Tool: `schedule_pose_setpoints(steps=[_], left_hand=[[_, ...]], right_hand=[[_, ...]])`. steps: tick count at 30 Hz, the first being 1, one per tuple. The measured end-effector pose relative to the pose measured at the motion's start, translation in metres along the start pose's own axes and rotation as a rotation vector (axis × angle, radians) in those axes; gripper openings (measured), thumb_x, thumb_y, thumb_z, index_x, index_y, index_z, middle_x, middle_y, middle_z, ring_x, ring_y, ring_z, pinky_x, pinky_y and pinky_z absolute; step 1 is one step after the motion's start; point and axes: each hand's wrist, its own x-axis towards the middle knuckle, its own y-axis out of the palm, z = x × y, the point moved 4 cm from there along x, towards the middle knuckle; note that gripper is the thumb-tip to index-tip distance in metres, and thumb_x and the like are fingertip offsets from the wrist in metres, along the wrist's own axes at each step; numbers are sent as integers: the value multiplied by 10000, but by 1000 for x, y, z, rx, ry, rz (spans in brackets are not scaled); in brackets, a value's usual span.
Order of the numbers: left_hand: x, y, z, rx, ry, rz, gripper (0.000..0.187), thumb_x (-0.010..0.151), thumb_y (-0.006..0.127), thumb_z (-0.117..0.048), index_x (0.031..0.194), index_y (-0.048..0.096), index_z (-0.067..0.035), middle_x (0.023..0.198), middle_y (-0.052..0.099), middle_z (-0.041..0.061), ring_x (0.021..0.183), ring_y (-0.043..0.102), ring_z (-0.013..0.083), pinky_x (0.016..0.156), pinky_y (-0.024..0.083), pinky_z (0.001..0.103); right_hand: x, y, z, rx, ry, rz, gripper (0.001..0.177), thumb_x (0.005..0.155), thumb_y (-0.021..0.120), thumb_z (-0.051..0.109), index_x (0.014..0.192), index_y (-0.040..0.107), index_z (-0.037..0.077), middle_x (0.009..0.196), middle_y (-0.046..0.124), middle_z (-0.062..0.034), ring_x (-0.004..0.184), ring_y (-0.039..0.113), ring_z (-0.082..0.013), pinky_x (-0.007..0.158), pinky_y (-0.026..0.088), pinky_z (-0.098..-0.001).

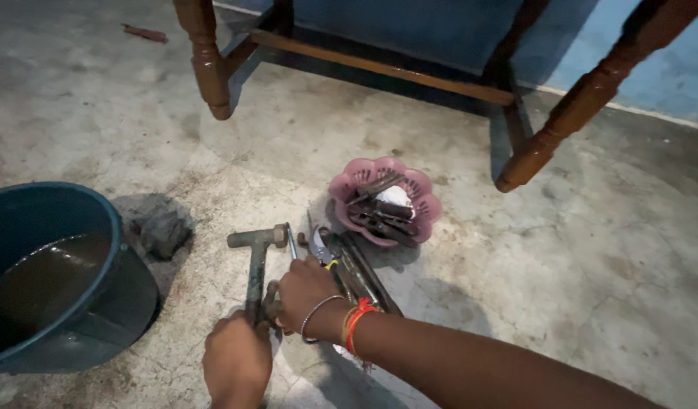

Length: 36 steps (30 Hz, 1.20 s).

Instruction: The person scrubs a long metal bar with a cloth on the floor, then rinses the cloth in a bucket. They place the bar on a table and proceed to clean various tools including a hammer, screwdriver, pliers, and wrenches from a pink basket, wiping them with the cloth.

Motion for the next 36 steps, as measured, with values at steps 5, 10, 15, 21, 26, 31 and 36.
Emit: schedule_pose_setpoints(steps=[5, 10, 15, 21, 26, 31, 36], left_hand=[[7, -8, -8, 13, 40, 106, 338, 868, 723, -374, 1043, 702, -87, 1071, 715, 185, 1033, 699, 390, 890, 569, 498], [11, 5, -12, 132, 107, 121, 280, 854, 738, -297, 999, 679, -65, 989, 738, 193, 965, 730, 387, 837, 599, 493], [19, 19, -13, 159, 148, 148, 194, 836, 731, -233, 952, 691, -83, 982, 749, 179, 957, 742, 370, 854, 604, 485], [34, 12, -25, 222, 96, 256, 258, 849, 744, -306, 1013, 754, -108, 1063, 738, 175, 1048, 729, 355, 935, 594, 462], [47, -2, -51, 339, 1, 397, 396, 826, 797, -371, 1156, 731, -164, 1211, 710, 143, 1183, 695, 320, 1003, 577, 448], [61, -21, -107, 418, 237, 84, 287, 901, 660, -210, 1185, 688, -179, 1227, 684, 100, 1148, 682, 318, 944, 560, 469], [67, -11, -171, 292, 503, -85, 384, 859, 624, -68, 1242, 629, -103, 1207, 635, 138, 1183, 618, 311, 994, 478, 474]], right_hand=[[12, 9, -5, -98, 10, 74, 360, 747, 811, 361, 857, 788, 19, 1052, 679, -206, 1117, 566, -409, 943, 489, -481], [11, 6, -3, -109, -63, 129, 400, 712, 830, 395, 823, 777, 15, 919, 710, -211, 983, 649, -379, 925, 505, -465], [17, -21, -40, 246, 27, 27, 271, 871, 723, 320, 864, 761, 52, 898, 685, -205, 857, 690, -406, 818, 545, -482], [33, -78, -144, -79, 191, -211, 475, 774, 754, 339, 1156, 645, 79, 1196, 615, -186, 1181, 538, -405, 931, 474, -565], [36, -74, -195, -12, 256, 75, 777, 791, 737, 558, 1480, 474, 312, 1574, 396, -86, 1359, 346, -452, 1077, 335, -631], [44, -76, -202, -214, 274, 246, 656, 850, 672, 580, 1466, 495, 441, 1544, 420, -114, 1430, 384, -415, 1135, 356, -596], [56, -88, -191, -224, 263, 429, 830, 710, 795, 468, 1470, 460, 468, 1548, 420, -83, 1440, 353, -418, 1159, 352, -560]])
